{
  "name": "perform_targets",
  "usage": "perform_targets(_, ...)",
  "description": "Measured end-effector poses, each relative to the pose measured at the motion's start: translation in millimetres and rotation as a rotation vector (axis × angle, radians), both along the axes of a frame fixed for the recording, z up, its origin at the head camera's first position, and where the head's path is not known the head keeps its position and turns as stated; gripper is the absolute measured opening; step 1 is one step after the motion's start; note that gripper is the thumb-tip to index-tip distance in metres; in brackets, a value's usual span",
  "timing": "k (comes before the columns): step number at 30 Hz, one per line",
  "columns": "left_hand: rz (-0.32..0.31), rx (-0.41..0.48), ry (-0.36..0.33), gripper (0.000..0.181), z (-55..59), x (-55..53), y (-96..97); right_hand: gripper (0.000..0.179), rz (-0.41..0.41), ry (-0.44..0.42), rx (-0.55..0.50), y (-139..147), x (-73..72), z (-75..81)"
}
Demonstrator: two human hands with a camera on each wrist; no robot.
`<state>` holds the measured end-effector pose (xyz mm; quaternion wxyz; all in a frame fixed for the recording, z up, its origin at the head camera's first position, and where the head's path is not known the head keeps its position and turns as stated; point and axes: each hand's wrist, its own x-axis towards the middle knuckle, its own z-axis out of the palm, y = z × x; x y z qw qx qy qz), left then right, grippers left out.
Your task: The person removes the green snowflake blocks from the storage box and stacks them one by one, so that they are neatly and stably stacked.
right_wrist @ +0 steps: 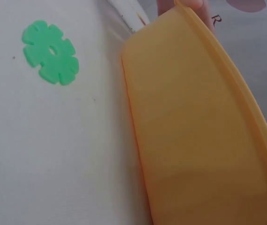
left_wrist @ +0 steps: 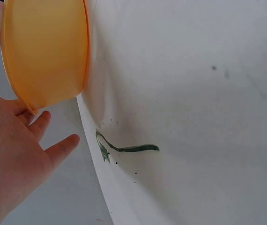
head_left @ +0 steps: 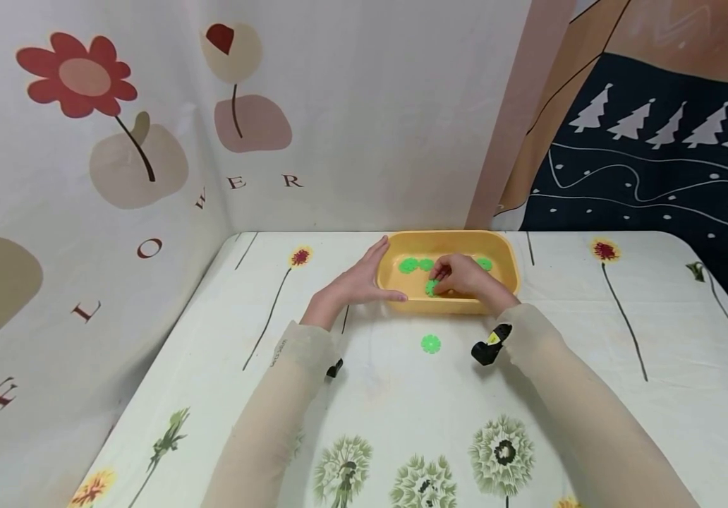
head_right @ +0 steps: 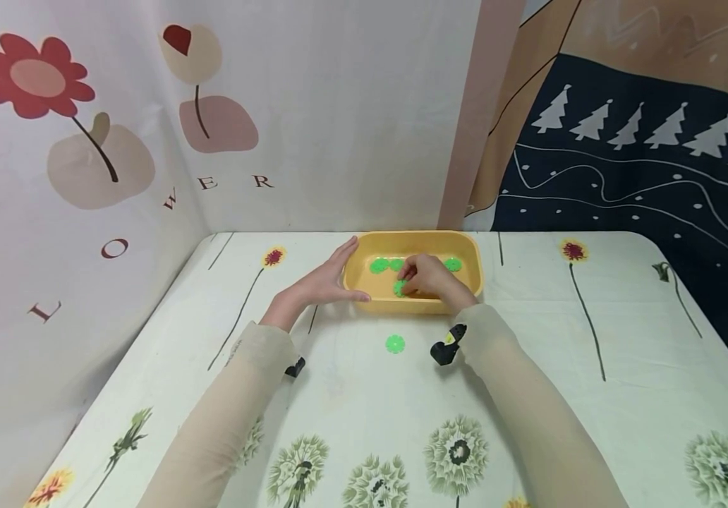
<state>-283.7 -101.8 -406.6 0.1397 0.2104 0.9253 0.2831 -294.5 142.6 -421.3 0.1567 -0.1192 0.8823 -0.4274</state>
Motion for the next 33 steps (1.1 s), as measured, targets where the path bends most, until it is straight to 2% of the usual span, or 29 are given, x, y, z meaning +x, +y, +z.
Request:
perform_targets(8, -0.001, -0.012, -0.002, 0.121, 0.8, -0.1, 0.1, 0.014, -0.008, -0.026, -0.024, 0.7, -0.7, 0.0)
perform_targets(33, -0.004, -0.027, -0.005, 0.122, 2.7, 0.4, -0.2, 0.014, -0.012, -0.01, -0.052, -0.3, 0.5, 3.0)
